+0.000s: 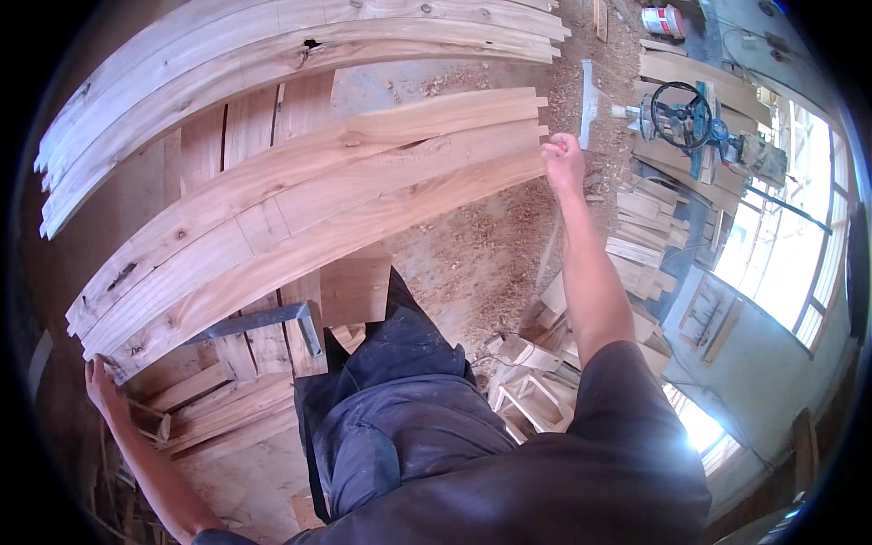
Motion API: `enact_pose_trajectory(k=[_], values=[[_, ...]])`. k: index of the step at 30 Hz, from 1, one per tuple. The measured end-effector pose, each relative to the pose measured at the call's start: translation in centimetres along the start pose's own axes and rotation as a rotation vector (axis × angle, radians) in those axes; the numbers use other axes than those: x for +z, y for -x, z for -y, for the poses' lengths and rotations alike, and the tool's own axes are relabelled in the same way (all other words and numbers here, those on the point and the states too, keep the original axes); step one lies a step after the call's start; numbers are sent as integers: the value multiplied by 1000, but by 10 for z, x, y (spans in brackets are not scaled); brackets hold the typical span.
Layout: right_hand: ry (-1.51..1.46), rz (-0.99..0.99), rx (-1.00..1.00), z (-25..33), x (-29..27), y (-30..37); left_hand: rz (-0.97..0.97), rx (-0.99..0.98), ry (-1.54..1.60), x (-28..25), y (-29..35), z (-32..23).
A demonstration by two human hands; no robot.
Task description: The person stacks wooden planks on a workbench, uses a square ruler and pencil to mark measurements on the planks, and then moves the marked planks to a table saw. The person handles the planks one at a time and in small groups, aligning them before marking.
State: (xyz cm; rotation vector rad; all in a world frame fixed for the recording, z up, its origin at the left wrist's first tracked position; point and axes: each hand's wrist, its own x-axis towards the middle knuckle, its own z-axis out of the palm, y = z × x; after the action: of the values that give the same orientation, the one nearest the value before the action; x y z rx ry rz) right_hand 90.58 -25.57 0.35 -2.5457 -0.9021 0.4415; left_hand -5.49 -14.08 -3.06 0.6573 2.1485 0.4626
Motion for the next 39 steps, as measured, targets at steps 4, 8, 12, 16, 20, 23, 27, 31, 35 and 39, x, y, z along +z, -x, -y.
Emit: enact_pose_trajectory(k=[4,8,12,16,20,23,27,31,35,39], values=[[29,14,-58,-2,3,-2,117,144,118,-11,9,9],[108,-32,-121,-11,4,-4,75,162,66,-24,3,15],[51,-12,-60,-7,7,-1,-51,46,91,-5,33,-14],[157,18,-137,-11,8,1,-96,85,195,-9,32,-9],[4,46,-61,-29,3,-2,-97,-14,157,1,41,-28],[1,95,8,-13,3,-1,-96,-17,174,-9,39,-23],[-46,131,7,-18,0,-3,-72,-10,162,-5,44,-29],[-71,99,-45,-16,9,-4,-77,47,62,-8,41,-29],[38,96,8,-8,11,-7,-135,94,-21,-8,33,-24],[-108,120,51,-26,6,-25,-143,69,137,-5,17,-10]])
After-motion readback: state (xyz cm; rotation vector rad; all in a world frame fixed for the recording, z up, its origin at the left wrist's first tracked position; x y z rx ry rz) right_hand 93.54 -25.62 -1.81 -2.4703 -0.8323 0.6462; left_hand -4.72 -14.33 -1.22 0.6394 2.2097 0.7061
